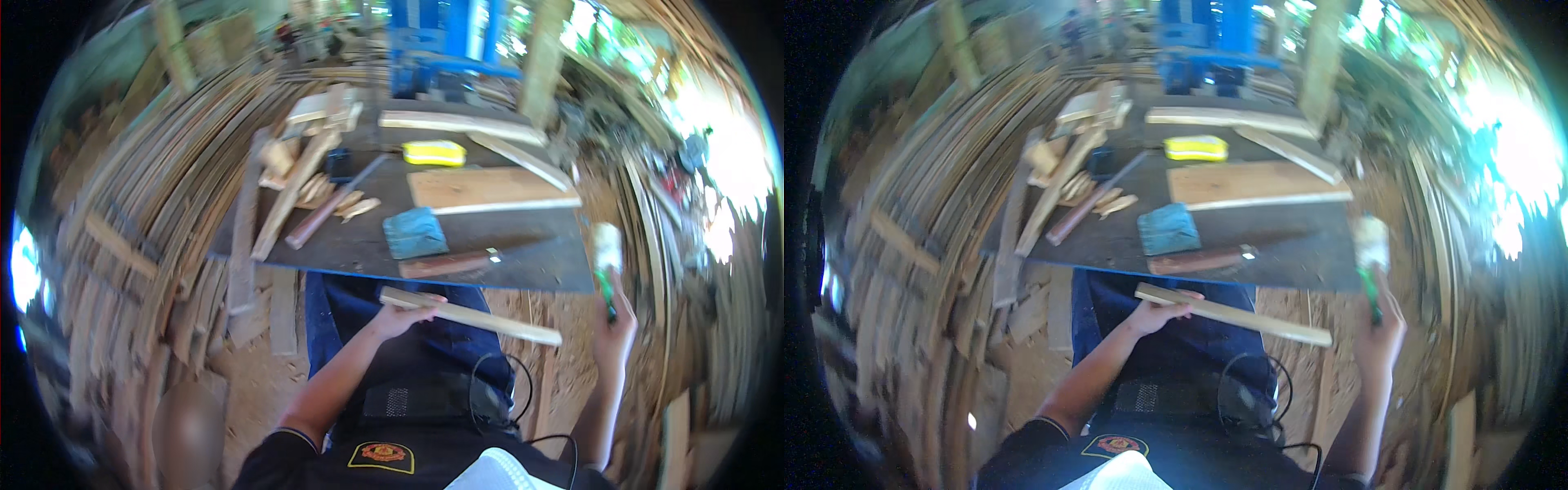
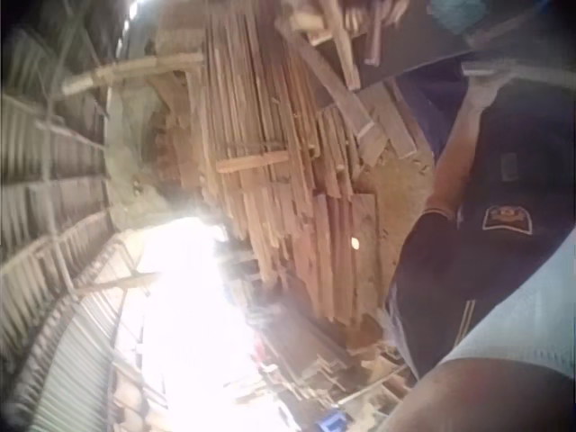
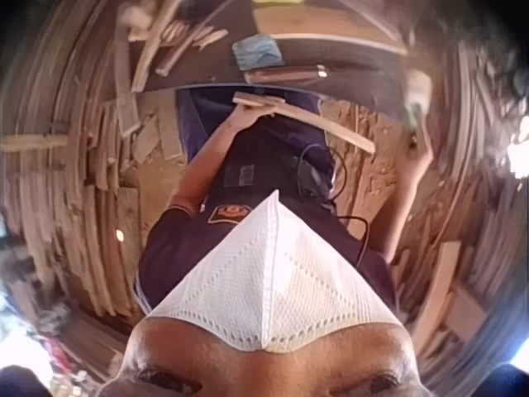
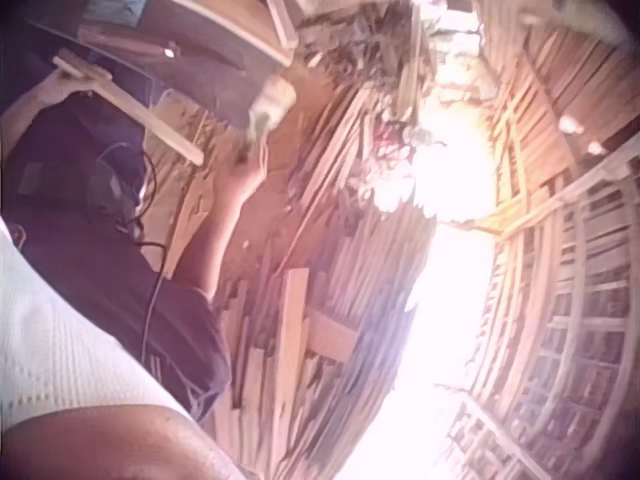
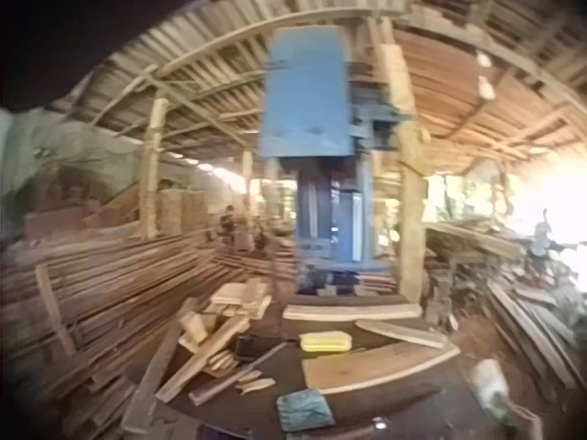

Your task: Manually carving and smoothing a wooden plank using a drawknife and brush.

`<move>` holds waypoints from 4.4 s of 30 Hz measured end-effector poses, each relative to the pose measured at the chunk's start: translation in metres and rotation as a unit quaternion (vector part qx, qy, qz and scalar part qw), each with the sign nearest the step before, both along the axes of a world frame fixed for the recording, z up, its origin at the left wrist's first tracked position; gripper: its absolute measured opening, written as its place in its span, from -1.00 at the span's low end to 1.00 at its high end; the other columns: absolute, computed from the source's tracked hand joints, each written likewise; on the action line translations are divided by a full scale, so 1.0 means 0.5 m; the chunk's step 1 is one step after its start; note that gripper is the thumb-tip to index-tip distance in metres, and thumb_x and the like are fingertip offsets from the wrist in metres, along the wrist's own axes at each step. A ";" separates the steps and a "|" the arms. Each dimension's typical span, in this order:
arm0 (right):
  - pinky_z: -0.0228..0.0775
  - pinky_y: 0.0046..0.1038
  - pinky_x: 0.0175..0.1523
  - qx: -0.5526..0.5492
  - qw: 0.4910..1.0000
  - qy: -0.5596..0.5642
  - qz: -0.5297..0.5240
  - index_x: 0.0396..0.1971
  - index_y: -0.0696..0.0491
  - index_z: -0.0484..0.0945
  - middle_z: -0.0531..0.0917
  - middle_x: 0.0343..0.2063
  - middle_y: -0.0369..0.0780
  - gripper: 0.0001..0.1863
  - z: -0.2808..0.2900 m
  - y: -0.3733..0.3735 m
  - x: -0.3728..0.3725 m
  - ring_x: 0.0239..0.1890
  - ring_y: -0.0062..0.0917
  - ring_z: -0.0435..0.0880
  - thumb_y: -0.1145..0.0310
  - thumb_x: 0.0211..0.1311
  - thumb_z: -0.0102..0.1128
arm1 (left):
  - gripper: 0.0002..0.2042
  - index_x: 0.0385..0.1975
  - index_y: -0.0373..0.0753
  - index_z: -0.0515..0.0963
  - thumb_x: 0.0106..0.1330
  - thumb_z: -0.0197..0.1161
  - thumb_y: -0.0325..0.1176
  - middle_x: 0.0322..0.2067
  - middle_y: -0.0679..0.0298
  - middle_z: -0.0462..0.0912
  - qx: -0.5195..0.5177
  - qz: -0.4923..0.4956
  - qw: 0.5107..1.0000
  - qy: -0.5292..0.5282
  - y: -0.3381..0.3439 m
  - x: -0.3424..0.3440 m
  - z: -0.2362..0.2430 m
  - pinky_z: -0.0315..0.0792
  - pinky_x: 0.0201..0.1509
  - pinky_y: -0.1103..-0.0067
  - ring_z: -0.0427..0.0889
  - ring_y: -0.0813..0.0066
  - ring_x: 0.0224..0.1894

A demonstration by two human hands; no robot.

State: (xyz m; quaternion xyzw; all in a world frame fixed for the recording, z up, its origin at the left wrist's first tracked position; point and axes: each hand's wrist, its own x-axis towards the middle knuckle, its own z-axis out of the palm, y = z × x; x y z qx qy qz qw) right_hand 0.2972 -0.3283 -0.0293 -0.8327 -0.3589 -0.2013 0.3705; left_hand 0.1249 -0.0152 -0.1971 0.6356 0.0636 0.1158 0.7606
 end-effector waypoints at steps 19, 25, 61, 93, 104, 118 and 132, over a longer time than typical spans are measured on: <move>0.46 -0.22 -0.34 0.132 0.990 0.045 -0.008 0.26 -0.22 0.31 0.61 -0.46 -0.12 -0.35 -0.059 -0.082 -0.002 -0.48 -0.23 0.62 0.48 0.11 0.10 | -0.56 0.09 -0.32 0.43 0.29 0.16 -0.21 -0.29 0.32 0.56 -0.055 0.043 0.993 0.098 0.020 -0.018 -0.038 0.32 -0.16 0.62 0.49 0.57 -0.30; 0.45 -0.26 -0.40 -0.088 0.992 0.093 -0.001 0.27 -0.22 0.29 0.62 -0.45 -0.14 -0.35 -0.100 -0.094 0.001 -0.50 -0.23 0.62 0.48 0.13 0.11 | -0.58 0.09 -0.31 0.43 0.30 0.16 -0.22 -0.30 0.34 0.56 -0.093 0.049 0.987 0.120 0.010 -0.016 -0.028 0.34 -0.17 0.63 0.48 0.58 -0.30; 0.44 -0.32 -0.22 0.032 0.987 0.149 0.046 0.28 -0.07 0.29 0.64 -0.37 0.04 -0.47 -0.104 -0.120 0.000 -0.41 -0.29 0.67 0.47 0.28 0.00 | -0.55 0.08 -0.29 0.45 0.26 0.23 -0.18 -0.34 0.35 0.56 -0.077 0.024 0.992 0.096 0.016 -0.017 -0.026 0.32 -0.22 0.64 0.48 0.59 -0.32; 0.12 -0.58 -0.57 0.274 0.927 0.177 0.185 -0.36 0.15 0.34 0.40 -0.69 -0.31 -0.62 -0.133 -0.085 -0.058 -0.70 -0.65 0.30 0.18 0.48 -0.36 | -0.58 0.08 -0.28 0.46 0.28 0.20 -0.23 -0.36 0.36 0.55 -0.079 0.027 0.991 0.100 0.018 -0.013 -0.024 0.32 -0.22 0.64 0.48 0.59 -0.33; 0.02 -0.61 -0.63 0.310 0.902 0.213 0.213 -0.42 0.14 0.34 0.36 -0.75 -0.30 -0.53 -0.150 -0.083 -0.121 -0.76 -0.65 0.19 0.10 0.48 -0.44 | -0.59 0.08 -0.28 0.46 0.27 0.21 -0.24 -0.35 0.38 0.54 -0.084 0.014 0.992 0.090 0.025 -0.017 -0.031 0.31 -0.22 0.65 0.47 0.60 -0.33; -0.01 -0.62 -0.65 0.318 0.918 0.214 0.105 -0.44 0.07 0.31 0.32 -0.75 -0.34 -0.56 -0.192 -0.075 -0.099 -0.75 -0.69 0.20 0.09 0.49 -0.44 | -0.59 0.08 -0.27 0.47 0.28 0.21 -0.24 -0.36 0.39 0.55 -0.083 0.011 0.992 0.091 0.021 -0.017 -0.022 0.33 -0.21 0.68 0.47 0.64 -0.34; 0.17 -0.63 -0.53 0.283 0.953 0.093 0.044 -0.16 0.16 0.32 0.41 -0.65 -0.30 -0.79 -0.135 -0.053 -0.070 -0.67 -0.68 0.32 0.31 0.44 -0.14 | -0.62 0.04 -0.25 0.51 0.26 0.24 -0.24 -0.29 0.37 0.58 -0.040 0.004 0.994 0.100 0.025 -0.020 -0.016 0.37 -0.20 0.65 0.47 0.62 -0.33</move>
